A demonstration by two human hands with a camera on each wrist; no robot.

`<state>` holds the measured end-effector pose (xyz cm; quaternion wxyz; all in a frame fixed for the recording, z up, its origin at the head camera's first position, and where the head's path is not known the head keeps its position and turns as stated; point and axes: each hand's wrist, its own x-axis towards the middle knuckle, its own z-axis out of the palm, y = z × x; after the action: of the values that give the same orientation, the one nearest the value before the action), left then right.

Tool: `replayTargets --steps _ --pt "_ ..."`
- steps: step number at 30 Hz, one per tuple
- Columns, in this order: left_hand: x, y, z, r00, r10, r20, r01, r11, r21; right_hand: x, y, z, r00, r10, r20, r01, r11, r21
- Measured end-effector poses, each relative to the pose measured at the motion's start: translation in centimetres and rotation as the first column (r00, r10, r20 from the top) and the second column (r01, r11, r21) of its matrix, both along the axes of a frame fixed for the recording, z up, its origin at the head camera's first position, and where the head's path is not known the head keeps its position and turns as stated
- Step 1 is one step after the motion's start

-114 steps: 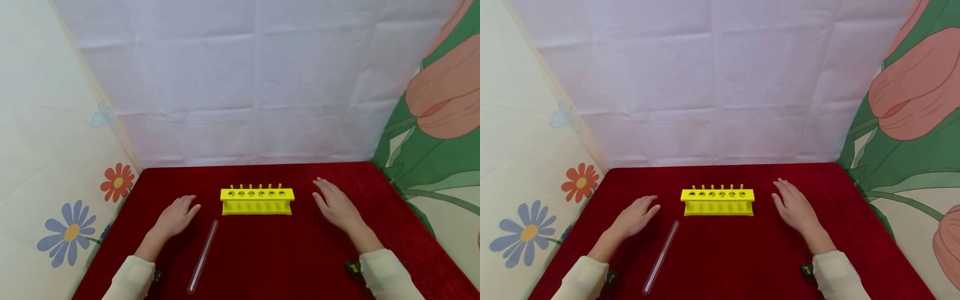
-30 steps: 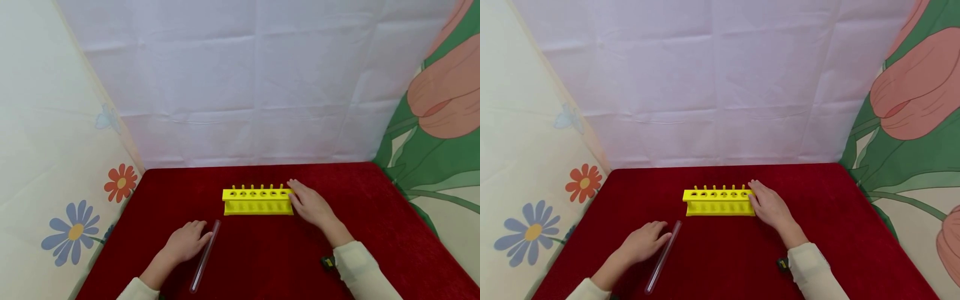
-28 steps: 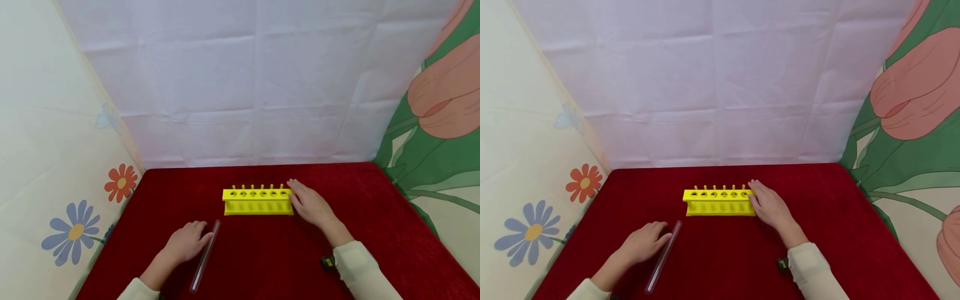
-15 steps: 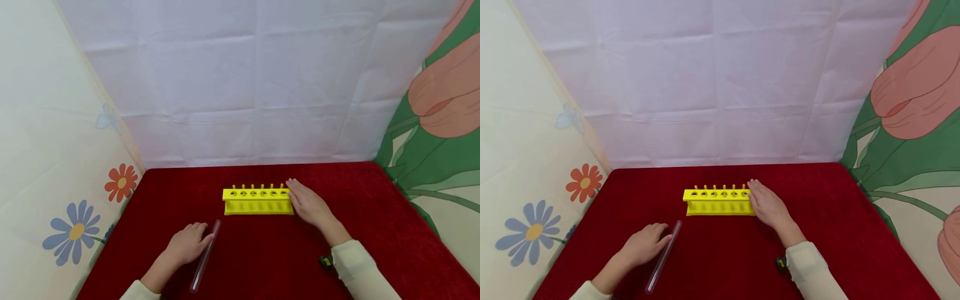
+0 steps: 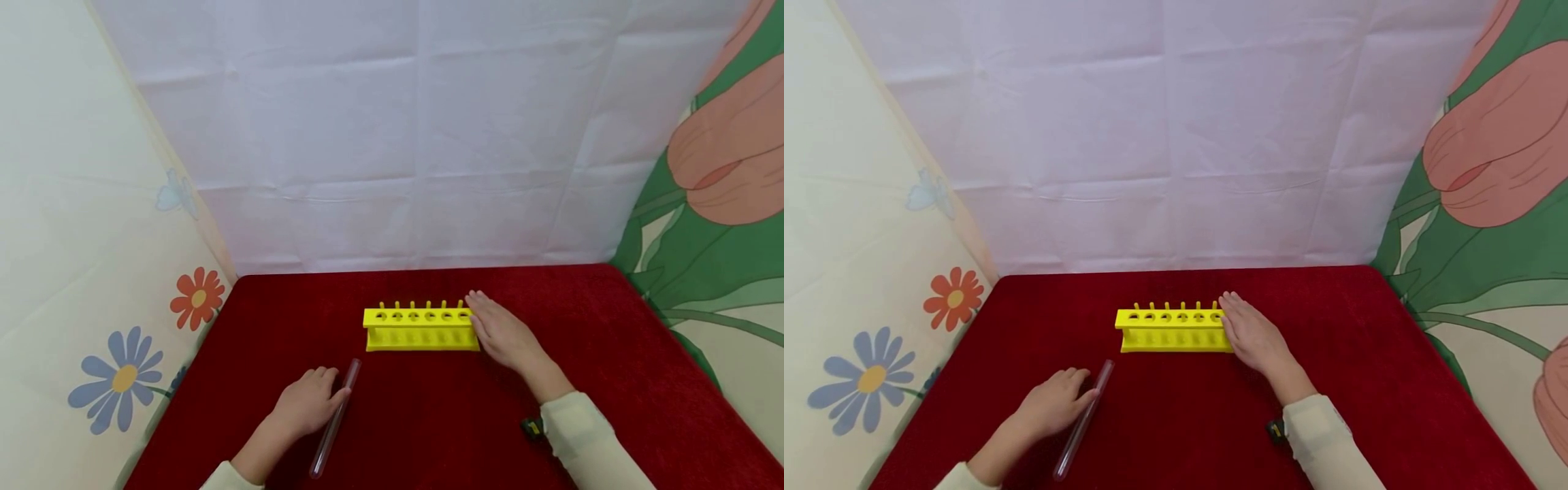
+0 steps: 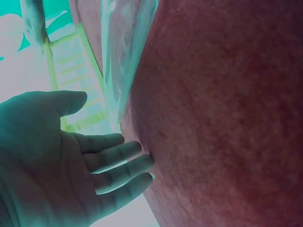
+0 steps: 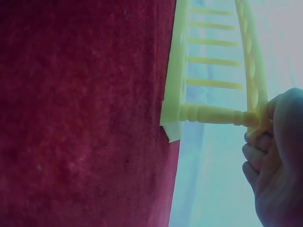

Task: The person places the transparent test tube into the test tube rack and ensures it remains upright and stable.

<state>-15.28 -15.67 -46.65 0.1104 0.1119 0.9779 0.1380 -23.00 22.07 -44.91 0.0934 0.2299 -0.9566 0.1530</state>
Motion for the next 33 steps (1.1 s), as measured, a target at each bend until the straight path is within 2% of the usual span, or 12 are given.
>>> replayTargets --steps 7,26,33 --pt "0.07 0.24 0.02 1.0 0.009 0.012 -0.009 1.0 -0.018 -0.02 0.1 -0.16 1.0 0.018 0.01 -0.018 1.0 -0.023" --pt "0.02 0.47 -0.26 0.998 -0.011 0.063 0.009 0.999 0.038 0.05 0.06 -0.44 1.0 0.01 0.002 -0.01 1.0 -0.018" --pt "0.05 0.51 -0.2 0.996 -0.01 0.09 0.004 0.997 0.073 -0.21 0.12 -0.65 1.0 -0.001 0.025 0.001 1.0 -0.009"
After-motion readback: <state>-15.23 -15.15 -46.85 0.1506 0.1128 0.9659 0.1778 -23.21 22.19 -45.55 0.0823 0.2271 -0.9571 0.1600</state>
